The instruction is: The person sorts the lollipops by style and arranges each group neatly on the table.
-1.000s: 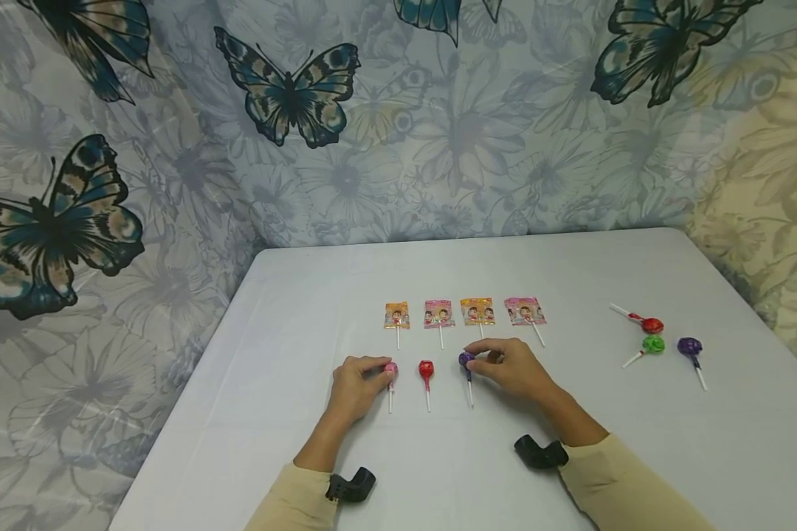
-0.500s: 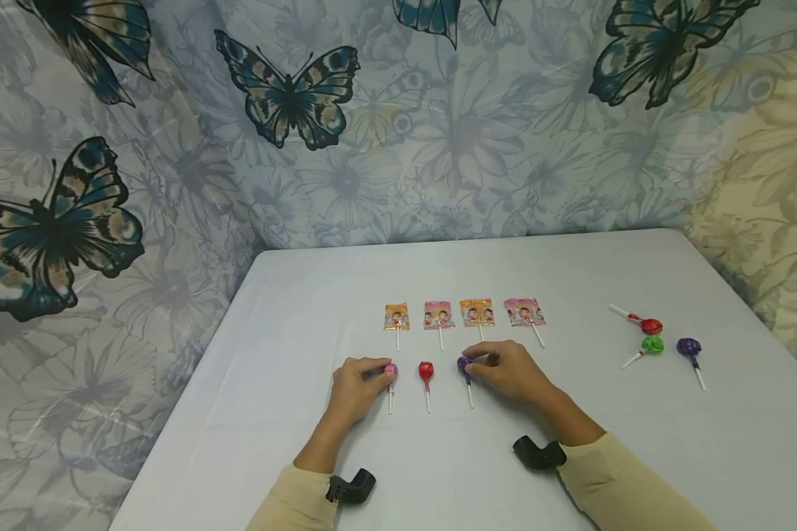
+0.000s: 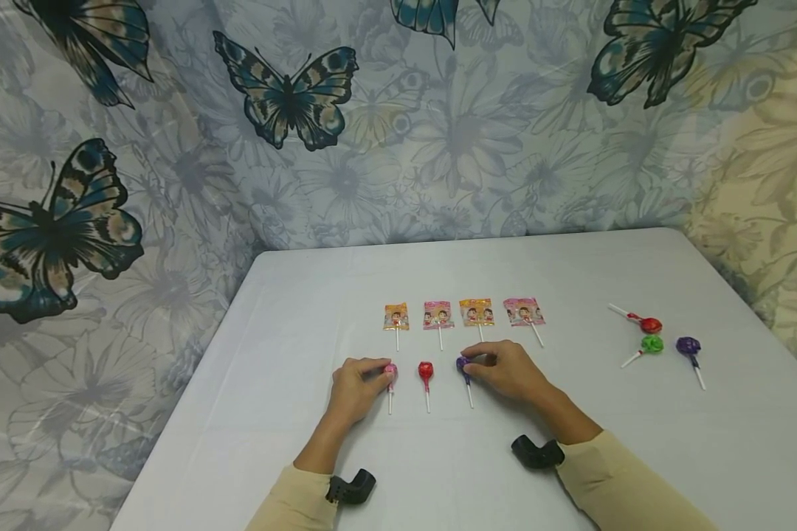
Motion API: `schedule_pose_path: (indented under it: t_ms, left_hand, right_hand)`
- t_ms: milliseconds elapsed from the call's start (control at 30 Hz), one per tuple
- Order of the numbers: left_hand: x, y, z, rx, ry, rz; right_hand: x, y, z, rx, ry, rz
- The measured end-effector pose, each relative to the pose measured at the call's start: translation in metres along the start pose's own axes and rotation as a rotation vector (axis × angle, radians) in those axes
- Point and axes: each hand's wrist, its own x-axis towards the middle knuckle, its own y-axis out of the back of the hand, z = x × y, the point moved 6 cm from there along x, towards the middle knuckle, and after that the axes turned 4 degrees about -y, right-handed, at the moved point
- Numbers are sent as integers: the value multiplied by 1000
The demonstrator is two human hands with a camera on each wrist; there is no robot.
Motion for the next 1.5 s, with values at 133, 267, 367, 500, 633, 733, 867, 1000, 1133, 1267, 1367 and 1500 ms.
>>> schedule_pose_path:
  t_ms: [133, 267, 367, 500, 633, 733, 867, 1000, 1133, 1267, 1367, 1500]
  left_hand:
    - [0, -1, 0, -3, -5, 1]
    - [-1, -1, -1, -1, -7, 1]
    - [-1, -1, -1, -4, -6, 1]
    - [0, -2, -1, -3, -14, 3]
    - [1, -2, -1, -3, -14, 6]
    - [1, -2, -1, -4, -5, 6]
    - [0, -1, 0, -3, 8, 3]
    - [0, -1, 0, -8, 13, 5]
    - [-1, 0, -1, -6, 8, 9]
    - [-1, 0, -2, -7, 5, 7]
    - [-1, 0, -1, -5, 1, 5]
    - [0, -1, -1, 0, -4, 0]
  right_hand:
    - [0, 0, 0, -1, 4, 2]
    - [-1, 0, -1, 2, 2, -3]
    - [0, 0, -1, 1, -7, -6]
    - [0, 0, -1, 1, -17, -7]
    - [0, 0, 0, 7, -28, -1]
    - [0, 0, 1, 12, -28, 4]
    - [0, 1, 1, 18, -30, 9]
    - [1, 3, 0, 24, -35, 11]
    - [1, 6, -2, 32, -29, 12]
    - [-1, 11, -3, 40, -27, 26]
    - [-3, 15, -2, 41, -33, 36]
    - [-6, 21, -1, 39, -36, 37]
